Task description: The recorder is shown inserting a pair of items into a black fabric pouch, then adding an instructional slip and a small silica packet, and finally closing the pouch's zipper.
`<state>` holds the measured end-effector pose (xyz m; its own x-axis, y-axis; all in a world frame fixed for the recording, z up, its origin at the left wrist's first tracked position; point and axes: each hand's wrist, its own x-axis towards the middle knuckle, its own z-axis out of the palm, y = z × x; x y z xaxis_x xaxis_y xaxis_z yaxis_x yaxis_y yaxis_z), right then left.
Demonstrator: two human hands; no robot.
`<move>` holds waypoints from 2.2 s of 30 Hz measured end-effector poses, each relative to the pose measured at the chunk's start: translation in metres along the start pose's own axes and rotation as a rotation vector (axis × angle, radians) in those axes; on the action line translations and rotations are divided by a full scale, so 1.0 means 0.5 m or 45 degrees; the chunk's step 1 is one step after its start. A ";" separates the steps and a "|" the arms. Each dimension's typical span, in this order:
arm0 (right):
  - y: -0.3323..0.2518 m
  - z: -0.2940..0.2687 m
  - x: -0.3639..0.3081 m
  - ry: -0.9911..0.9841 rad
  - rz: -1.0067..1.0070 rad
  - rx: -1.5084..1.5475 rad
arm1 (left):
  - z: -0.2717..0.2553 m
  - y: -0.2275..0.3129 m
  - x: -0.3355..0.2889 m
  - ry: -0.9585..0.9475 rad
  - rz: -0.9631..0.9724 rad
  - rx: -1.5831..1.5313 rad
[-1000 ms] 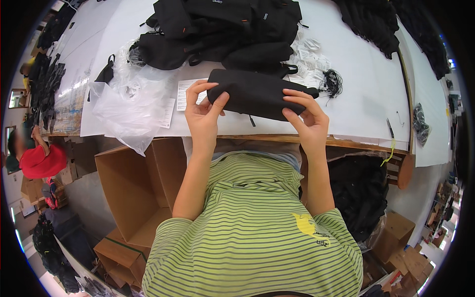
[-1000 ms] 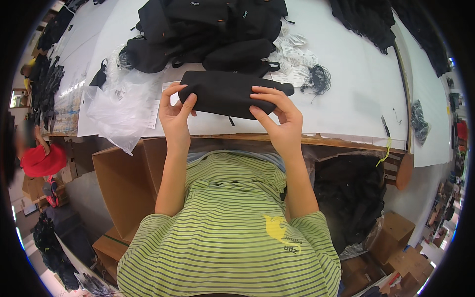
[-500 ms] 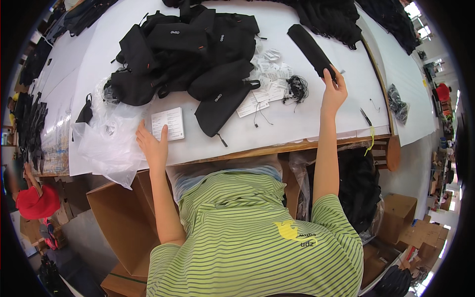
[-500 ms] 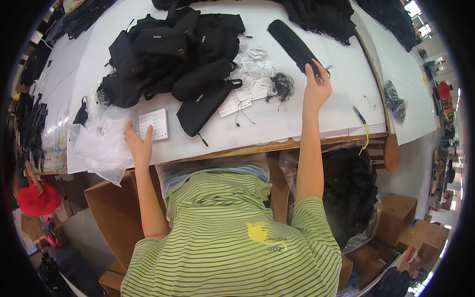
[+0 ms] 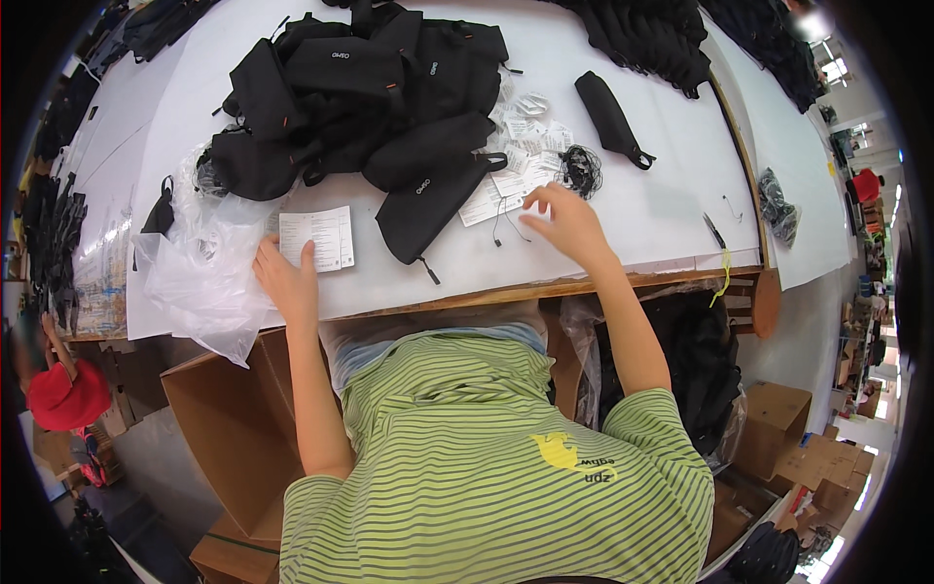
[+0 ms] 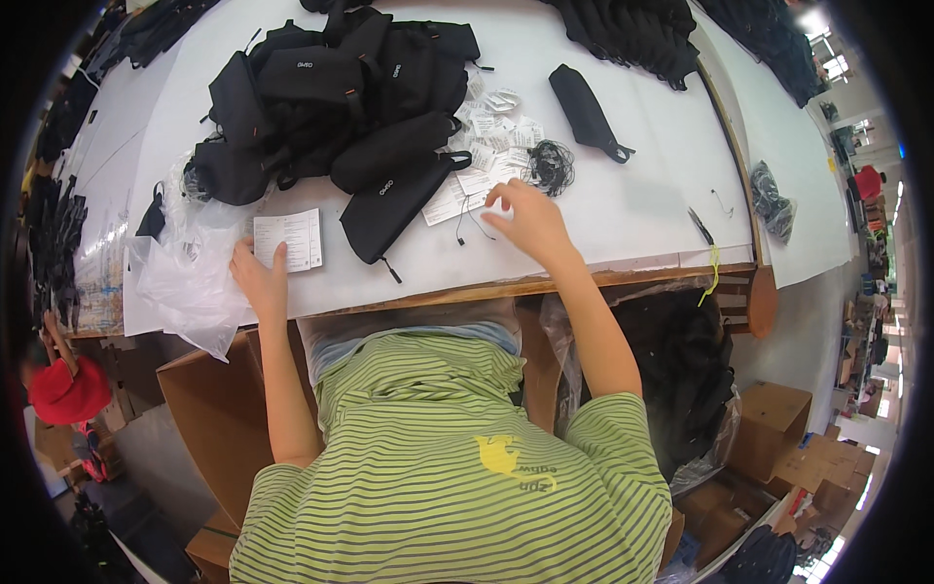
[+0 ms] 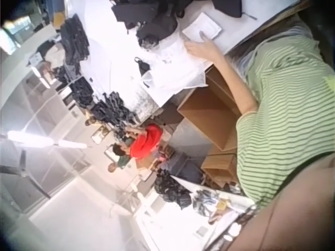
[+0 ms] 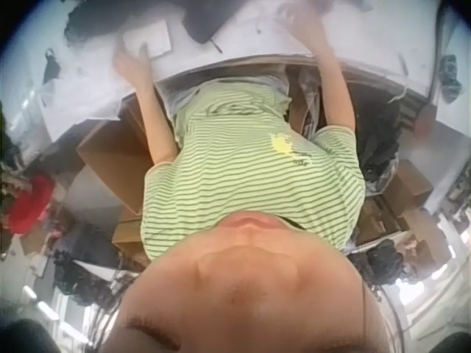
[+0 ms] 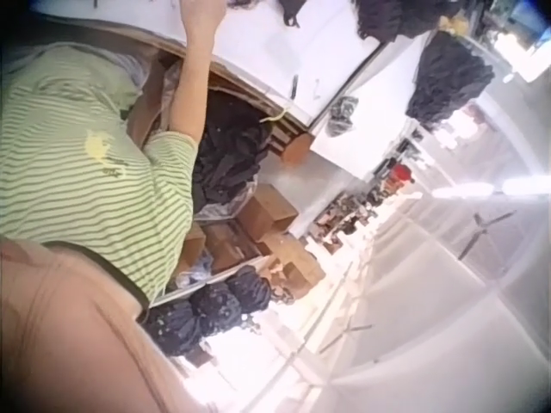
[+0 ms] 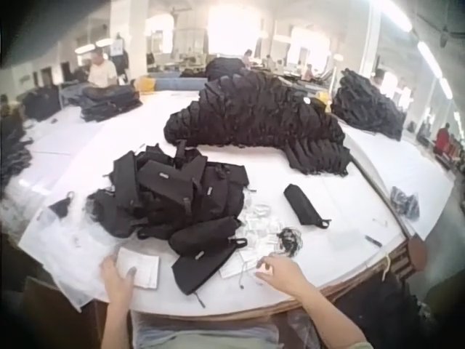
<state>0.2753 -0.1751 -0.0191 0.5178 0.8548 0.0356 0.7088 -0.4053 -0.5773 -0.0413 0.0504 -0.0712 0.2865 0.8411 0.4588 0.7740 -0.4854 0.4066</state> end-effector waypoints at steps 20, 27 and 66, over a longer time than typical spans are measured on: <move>-0.184 0.002 -0.038 -0.018 -0.032 1.611 | -0.151 0.265 -0.059 -0.679 -0.420 -1.608; -0.266 0.023 -0.056 -0.085 -0.209 1.625 | -0.152 0.308 -0.076 -0.752 -0.369 -1.779; -0.270 0.007 -0.082 0.010 -0.318 1.012 | -0.168 0.248 -0.041 -0.774 -0.010 -1.722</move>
<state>0.1565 -0.1544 0.0546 0.3957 0.8857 0.2428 0.2550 0.1480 -0.9555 0.0014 -0.0473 0.0362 0.7358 0.6473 0.1990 -0.2262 -0.0420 0.9732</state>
